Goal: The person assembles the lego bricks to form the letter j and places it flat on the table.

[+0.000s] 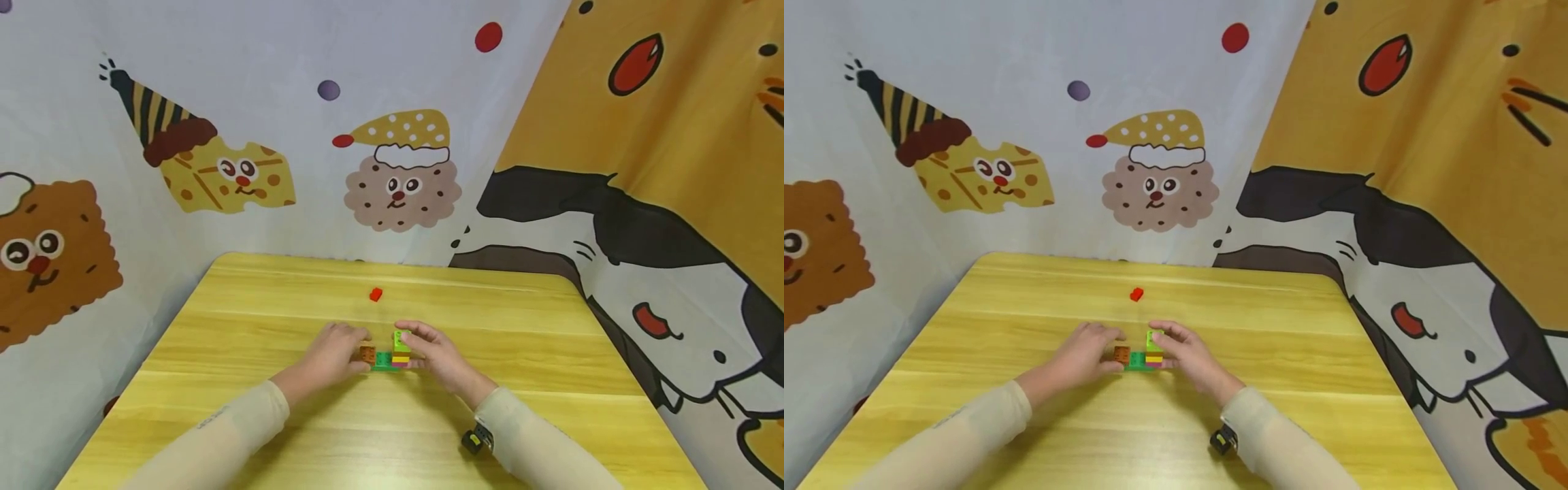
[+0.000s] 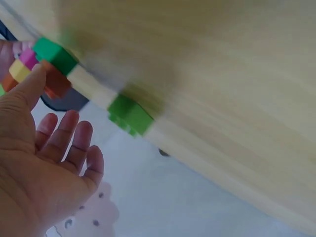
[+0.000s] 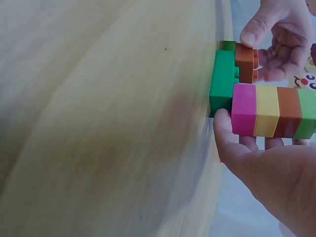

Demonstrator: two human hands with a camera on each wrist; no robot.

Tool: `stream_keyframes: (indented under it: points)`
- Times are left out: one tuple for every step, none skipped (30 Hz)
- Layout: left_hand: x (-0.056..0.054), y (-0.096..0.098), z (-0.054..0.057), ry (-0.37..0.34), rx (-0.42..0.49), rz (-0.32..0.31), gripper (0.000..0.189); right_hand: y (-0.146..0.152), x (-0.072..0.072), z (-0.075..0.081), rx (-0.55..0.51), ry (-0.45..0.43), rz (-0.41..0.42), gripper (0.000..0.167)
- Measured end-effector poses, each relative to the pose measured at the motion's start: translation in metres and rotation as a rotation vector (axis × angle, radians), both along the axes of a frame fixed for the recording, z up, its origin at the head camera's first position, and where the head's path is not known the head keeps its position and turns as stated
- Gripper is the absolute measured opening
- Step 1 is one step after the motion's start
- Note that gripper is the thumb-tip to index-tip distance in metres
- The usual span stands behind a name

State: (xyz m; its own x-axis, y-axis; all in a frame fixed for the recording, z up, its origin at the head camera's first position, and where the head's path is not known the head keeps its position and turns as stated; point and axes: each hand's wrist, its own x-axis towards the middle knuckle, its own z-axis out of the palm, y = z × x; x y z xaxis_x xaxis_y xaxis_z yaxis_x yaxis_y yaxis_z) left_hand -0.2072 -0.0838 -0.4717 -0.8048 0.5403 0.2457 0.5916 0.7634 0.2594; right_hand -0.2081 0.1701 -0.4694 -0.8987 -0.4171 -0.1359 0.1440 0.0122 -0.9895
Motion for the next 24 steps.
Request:
stream_keyframes:
  points:
    - [0.000, -0.004, 0.001, -0.011, 0.002, 0.009, 0.052, 0.001, 0.000, 0.000, 0.000, -0.001, 0.000, 0.047]
    - [0.000, -0.009, 0.003, -0.024, 0.004, 0.021, 0.054, 0.001, 0.000, 0.000, -0.001, -0.001, -0.001, 0.048]
    - [-0.001, -0.014, 0.004, -0.037, 0.007, 0.035, 0.056, 0.002, 0.000, 0.000, -0.002, -0.003, -0.001, 0.049]
    - [-0.002, -0.019, 0.005, -0.050, 0.010, 0.048, 0.057, 0.002, 0.000, 0.000, -0.004, -0.007, -0.003, 0.049]
    - [-0.003, -0.024, 0.007, -0.059, 0.014, 0.061, 0.059, 0.003, 0.000, -0.001, -0.007, -0.009, -0.002, 0.050]
    - [-0.004, -0.029, 0.008, -0.069, 0.018, 0.076, 0.061, 0.003, 0.000, -0.001, -0.010, -0.010, -0.002, 0.050]
    - [-0.005, -0.034, 0.009, -0.078, 0.018, 0.090, 0.063, 0.003, 0.000, -0.001, -0.014, -0.011, -0.001, 0.050]
    - [-0.006, -0.038, 0.011, -0.087, 0.019, 0.103, 0.065, 0.004, -0.001, -0.001, -0.019, -0.013, 0.000, 0.050]
    - [-0.008, -0.043, 0.011, -0.094, 0.020, 0.112, 0.067, 0.004, -0.001, -0.002, -0.024, -0.015, 0.002, 0.050]
    - [-0.008, -0.047, 0.011, -0.103, 0.025, 0.118, 0.068, 0.005, -0.001, -0.002, -0.027, -0.017, 0.004, 0.050]
    - [-0.009, -0.050, 0.010, -0.110, 0.027, 0.123, 0.069, 0.005, -0.001, -0.002, -0.030, -0.016, 0.006, 0.051]
    - [-0.010, -0.053, 0.009, -0.114, 0.026, 0.127, 0.069, 0.006, -0.001, -0.002, -0.032, -0.017, 0.008, 0.051]
    - [-0.011, -0.055, 0.008, -0.113, 0.023, 0.128, 0.068, 0.006, -0.001, -0.003, -0.034, -0.018, 0.010, 0.052]
    - [-0.011, -0.056, 0.006, -0.111, 0.023, 0.126, 0.067, 0.007, -0.001, -0.003, -0.036, -0.017, 0.010, 0.052]
    - [-0.012, -0.057, 0.004, -0.109, 0.024, 0.125, 0.065, 0.007, 0.000, -0.003, -0.037, -0.017, 0.011, 0.052]
    - [-0.012, -0.057, 0.002, -0.106, 0.019, 0.125, 0.064, 0.007, 0.000, -0.003, -0.039, -0.016, 0.012, 0.053]
    - [-0.013, -0.056, 0.001, -0.099, 0.015, 0.124, 0.062, 0.007, 0.000, -0.003, -0.042, -0.016, 0.012, 0.052]
    - [-0.013, -0.056, 0.000, -0.090, 0.009, 0.124, 0.059, 0.007, 0.000, -0.004, -0.044, -0.016, 0.014, 0.052]
    - [-0.014, -0.055, -0.002, -0.083, 0.006, 0.123, 0.058, 0.007, 0.001, -0.004, -0.045, -0.016, 0.014, 0.052]
    - [-0.015, -0.054, -0.003, -0.078, 0.001, 0.123, 0.055, 0.007, 0.001, -0.004, -0.048, -0.017, 0.016, 0.051]
    - [-0.015, -0.054, -0.004, -0.071, -0.005, 0.125, 0.053, 0.007, 0.001, -0.004, -0.053, -0.019, 0.020, 0.051]
    - [-0.016, -0.053, -0.005, -0.064, -0.014, 0.127, 0.051, 0.007, 0.001, -0.004, -0.057, -0.020, 0.024, 0.051]
    - [-0.017, -0.053, -0.006, -0.057, -0.021, 0.129, 0.049, 0.007, 0.001, -0.004, -0.061, -0.023, 0.027, 0.050]
    - [-0.017, -0.052, -0.007, -0.051, -0.028, 0.131, 0.048, 0.007, 0.002, -0.004, -0.063, -0.025, 0.031, 0.050]
